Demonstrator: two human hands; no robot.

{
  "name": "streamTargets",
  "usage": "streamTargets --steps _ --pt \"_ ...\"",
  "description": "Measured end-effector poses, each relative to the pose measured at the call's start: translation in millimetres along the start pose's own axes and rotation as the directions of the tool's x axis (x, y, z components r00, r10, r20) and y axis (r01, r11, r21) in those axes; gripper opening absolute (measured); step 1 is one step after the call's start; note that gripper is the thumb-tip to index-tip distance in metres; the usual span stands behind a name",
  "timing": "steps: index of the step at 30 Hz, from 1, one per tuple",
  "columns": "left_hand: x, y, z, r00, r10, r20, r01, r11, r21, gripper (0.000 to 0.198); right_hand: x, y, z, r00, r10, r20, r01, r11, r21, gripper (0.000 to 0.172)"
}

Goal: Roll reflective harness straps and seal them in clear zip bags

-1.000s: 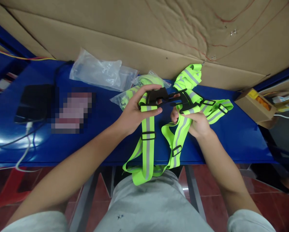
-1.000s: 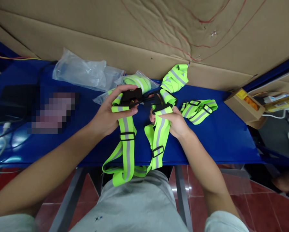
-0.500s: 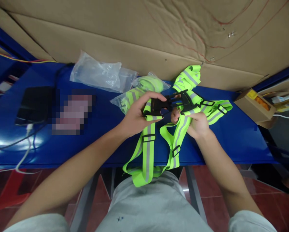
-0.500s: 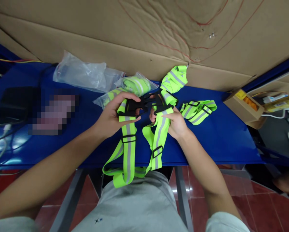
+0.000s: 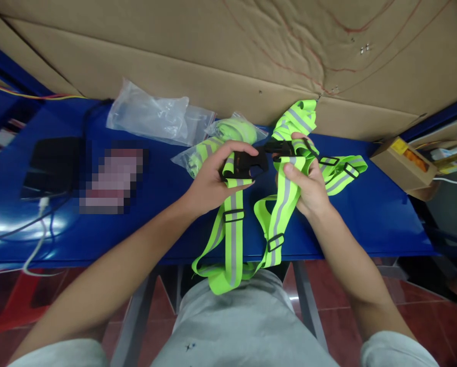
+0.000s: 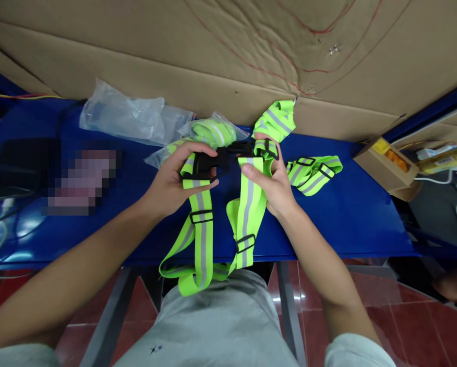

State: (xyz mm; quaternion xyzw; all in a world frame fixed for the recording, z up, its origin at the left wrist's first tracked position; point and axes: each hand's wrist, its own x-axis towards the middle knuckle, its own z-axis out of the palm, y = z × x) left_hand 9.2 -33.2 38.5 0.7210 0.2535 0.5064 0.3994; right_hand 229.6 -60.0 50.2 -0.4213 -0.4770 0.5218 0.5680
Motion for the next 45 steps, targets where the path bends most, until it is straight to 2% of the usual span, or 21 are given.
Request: streamTargets --steps 3,6,10,13,23,32,36,41,45 --pt "-1.5 -1.3 0.0 0.996 -0.079 -0.029 0.075 0.991 -0.111 0.045 -0.7 -2.2 -1.8 0.994 0.056 0.094 -0.055 0.998 -0.016 0.068" --pt "-2.7 -1.7 -0.2 0.985 -0.167 -0.037 0.155 0.965 -0.211 0.048 -1.6 -4.4 -3.3 0.988 0.065 0.139 -0.063 0.998 -0.02 0.065" --pt "-3.5 0.4 0.4 0.962 -0.271 0.026 0.261 0.894 -0.364 0.048 -1.0 -5.5 -5.7 0.981 0.071 0.179 -0.076 0.997 0.019 0.059" --pt "-3.9 2.4 1.2 0.957 -0.281 0.068 0.282 0.856 -0.433 0.046 0.0 -5.0 -8.0 0.975 0.057 0.214 -0.07 0.996 0.054 0.053" --pt "-6.8 1.2 1.8 0.956 -0.274 0.109 0.294 0.883 -0.366 0.048 -0.8 -4.8 -7.6 0.974 0.089 0.21 -0.094 0.995 0.017 0.051" --pt "-4.6 7.4 2.7 0.976 -0.134 0.173 0.176 0.951 -0.255 0.042 -2.4 1.9 -6.5 0.955 0.089 0.284 -0.071 0.995 -0.074 0.057" --pt "-4.0 8.7 4.9 0.978 -0.084 0.192 0.122 0.973 -0.196 0.041 -3.2 4.5 -3.0 0.944 0.063 0.325 -0.055 0.998 -0.035 0.056" --pt "-5.5 9.3 6.4 0.982 -0.143 0.121 0.165 0.967 -0.195 0.041 -4.4 2.1 0.5 0.945 0.085 0.315 -0.081 0.996 -0.026 0.072" --pt "-5.3 8.0 3.3 0.981 -0.192 0.034 0.193 0.938 -0.287 0.036 -4.1 -5.0 -2.2 0.966 0.074 0.247 -0.059 0.996 -0.069 0.059"
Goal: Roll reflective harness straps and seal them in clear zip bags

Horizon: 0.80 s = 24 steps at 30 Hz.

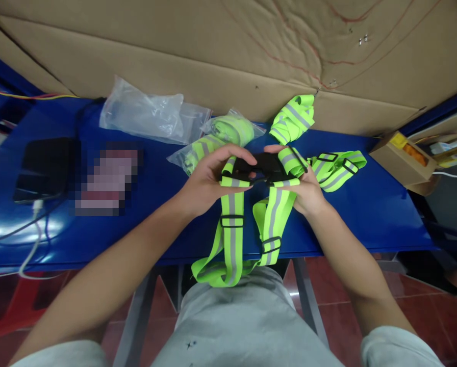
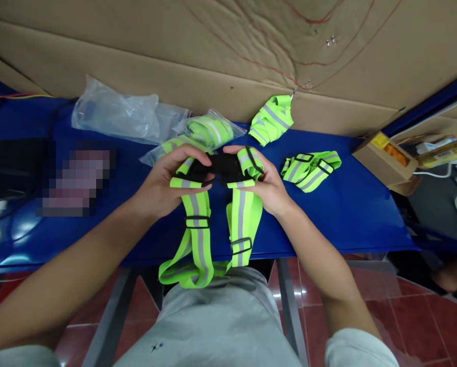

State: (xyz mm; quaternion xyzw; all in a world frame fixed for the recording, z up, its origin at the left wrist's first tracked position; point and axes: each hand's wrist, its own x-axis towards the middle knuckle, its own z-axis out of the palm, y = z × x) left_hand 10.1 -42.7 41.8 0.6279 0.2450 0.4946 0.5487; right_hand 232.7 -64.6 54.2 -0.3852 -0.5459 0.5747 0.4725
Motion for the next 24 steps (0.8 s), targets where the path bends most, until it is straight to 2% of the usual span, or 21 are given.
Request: streamTargets --steps 4,12,19,21,24 --pt "2.5 0.1 -2.4 0.998 -0.03 -0.056 0.024 0.995 -0.096 0.036 -0.4 -5.2 -2.2 0.994 0.038 -0.099 -0.041 0.999 -0.021 0.058" --pt "4.3 1.8 -3.4 0.998 -0.031 -0.061 0.016 0.971 -0.239 0.031 1.9 -10.4 -2.1 0.996 0.042 -0.083 -0.035 0.997 0.075 0.059" --pt "4.5 2.6 -4.6 0.994 -0.041 -0.099 0.023 0.984 -0.178 0.035 3.9 -17.9 -10.1 0.99 0.078 -0.117 -0.07 0.995 0.069 0.061" --pt "4.6 3.2 -4.9 0.994 -0.068 -0.088 0.047 0.975 -0.218 0.041 5.3 -19.1 -12.0 0.987 0.083 -0.137 -0.071 0.993 0.09 0.062" --pt "4.6 5.2 -5.9 0.991 -0.119 -0.058 0.097 0.951 -0.295 0.059 6.7 -19.1 -12.8 0.986 0.092 -0.141 -0.076 0.991 0.113 0.061"
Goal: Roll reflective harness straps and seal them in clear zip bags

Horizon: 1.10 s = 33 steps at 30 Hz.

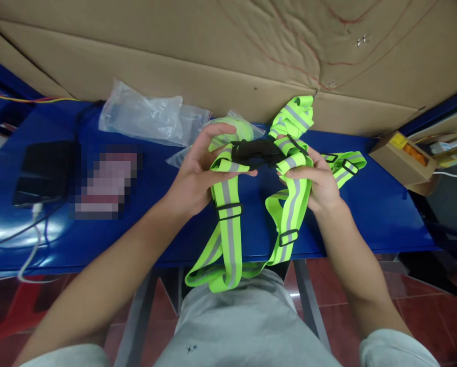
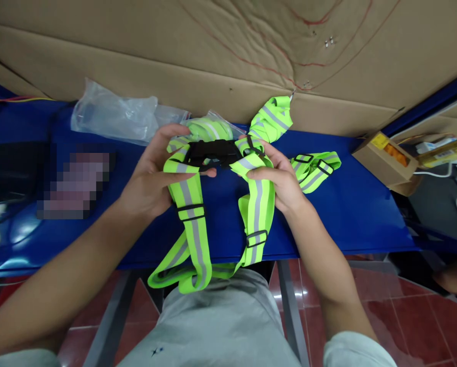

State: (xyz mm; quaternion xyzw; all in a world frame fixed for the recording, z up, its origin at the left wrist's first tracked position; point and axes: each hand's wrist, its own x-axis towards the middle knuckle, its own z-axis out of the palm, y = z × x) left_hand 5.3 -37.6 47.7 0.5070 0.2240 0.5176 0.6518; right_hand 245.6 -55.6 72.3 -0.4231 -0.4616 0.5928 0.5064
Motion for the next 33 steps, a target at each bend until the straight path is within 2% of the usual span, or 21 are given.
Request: streamTargets --steps 2,4,7,9,14,21,26,30,33 --pt "0.6 2.4 -0.1 0.999 -0.049 -0.01 0.048 0.999 -0.024 0.072 0.2 0.9 0.9 0.998 0.047 0.039 -0.046 0.999 -0.018 0.056" --pt "2.4 5.3 -0.2 0.994 -0.105 -0.031 0.104 0.993 -0.058 0.081 0.2 1.9 1.7 0.983 0.151 0.102 -0.149 0.988 -0.029 0.047" --pt "6.9 9.2 -1.2 0.988 -0.149 -0.046 0.143 0.981 -0.129 0.081 1.2 2.3 0.4 0.93 0.324 0.174 -0.329 0.944 -0.001 0.04" --pt "9.7 10.7 -3.0 0.987 -0.157 -0.047 0.149 0.979 -0.139 0.079 2.5 1.4 -2.5 0.92 0.359 0.158 -0.365 0.931 0.016 0.042" --pt "11.5 12.9 -8.4 0.986 -0.154 -0.063 0.145 0.98 -0.135 0.074 3.4 -5.0 -10.1 0.956 0.289 0.055 -0.293 0.954 0.067 0.044" --pt "7.9 20.8 0.7 0.98 -0.183 -0.078 0.173 0.978 -0.119 0.069 0.2 -19.3 -14.7 0.961 0.242 0.13 -0.248 0.968 0.034 0.039" --pt "4.4 23.8 2.0 0.989 -0.127 -0.074 0.119 0.987 -0.105 0.065 -1.4 -25.3 -17.9 0.969 0.235 0.08 -0.236 0.972 0.004 0.045" --pt "3.9 16.8 0.1 0.996 -0.08 -0.029 0.078 0.995 -0.068 0.071 -2.5 -20.1 -19.7 0.986 0.164 0.017 -0.164 0.986 -0.027 0.045" --pt "3.3 0.0 3.0 0.983 -0.172 -0.056 0.171 0.985 -0.027 0.072 -3.1 -7.4 -14.5 0.987 0.14 0.08 -0.126 0.979 -0.159 0.044"
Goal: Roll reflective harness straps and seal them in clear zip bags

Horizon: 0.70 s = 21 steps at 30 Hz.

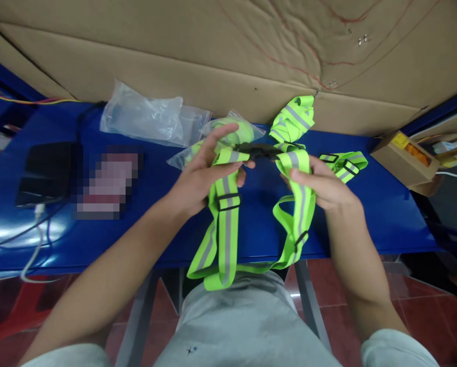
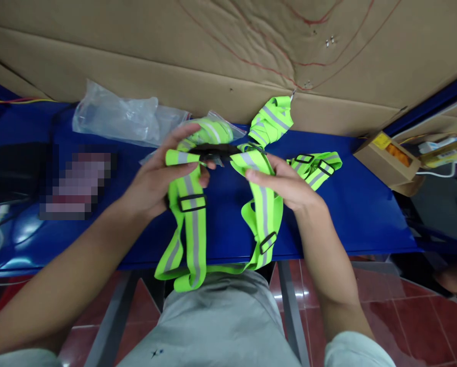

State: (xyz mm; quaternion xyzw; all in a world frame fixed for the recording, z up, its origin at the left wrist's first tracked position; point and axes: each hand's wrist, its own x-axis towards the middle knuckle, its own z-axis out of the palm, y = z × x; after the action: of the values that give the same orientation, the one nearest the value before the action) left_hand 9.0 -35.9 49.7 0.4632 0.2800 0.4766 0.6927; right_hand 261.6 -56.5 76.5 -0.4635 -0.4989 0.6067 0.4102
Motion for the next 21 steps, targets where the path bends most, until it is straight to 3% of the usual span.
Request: streamTargets --steps 4,7,10,13,15,18,21 --pt "2.7 -22.8 1.5 0.96 -0.271 -0.071 0.276 0.959 0.064 0.054 4.9 17.2 16.2 0.987 0.028 0.161 -0.018 0.998 -0.062 0.037" --pt "2.5 -21.3 0.4 0.955 -0.293 -0.045 0.296 0.953 0.068 0.046 7.6 22.5 22.7 0.993 0.017 0.114 -0.024 0.998 0.054 0.028" --pt "-0.4 -7.4 1.4 0.95 -0.302 0.085 0.301 0.953 0.023 0.042 7.4 20.5 23.5 0.984 0.042 0.175 -0.087 0.963 0.254 0.028" --pt "-4.1 1.6 5.7 0.883 -0.374 0.284 0.38 0.924 0.034 0.046 5.5 18.5 26.0 0.969 0.023 0.246 -0.114 0.924 0.364 0.036" --pt "-4.9 -0.3 8.6 0.901 -0.316 0.299 0.293 0.949 0.119 0.05 4.6 19.8 29.9 0.976 0.02 0.217 -0.094 0.936 0.338 0.035" --pt "-2.9 -10.7 8.5 0.974 -0.093 0.208 0.02 0.944 0.329 0.048 4.2 24.6 35.0 0.993 0.022 0.117 -0.047 0.975 0.216 0.034" --pt "-1.3 -18.0 4.2 0.981 0.005 0.196 -0.088 0.904 0.418 0.042 4.5 29.9 35.5 0.998 -0.019 0.054 0.013 0.993 0.117 0.041"
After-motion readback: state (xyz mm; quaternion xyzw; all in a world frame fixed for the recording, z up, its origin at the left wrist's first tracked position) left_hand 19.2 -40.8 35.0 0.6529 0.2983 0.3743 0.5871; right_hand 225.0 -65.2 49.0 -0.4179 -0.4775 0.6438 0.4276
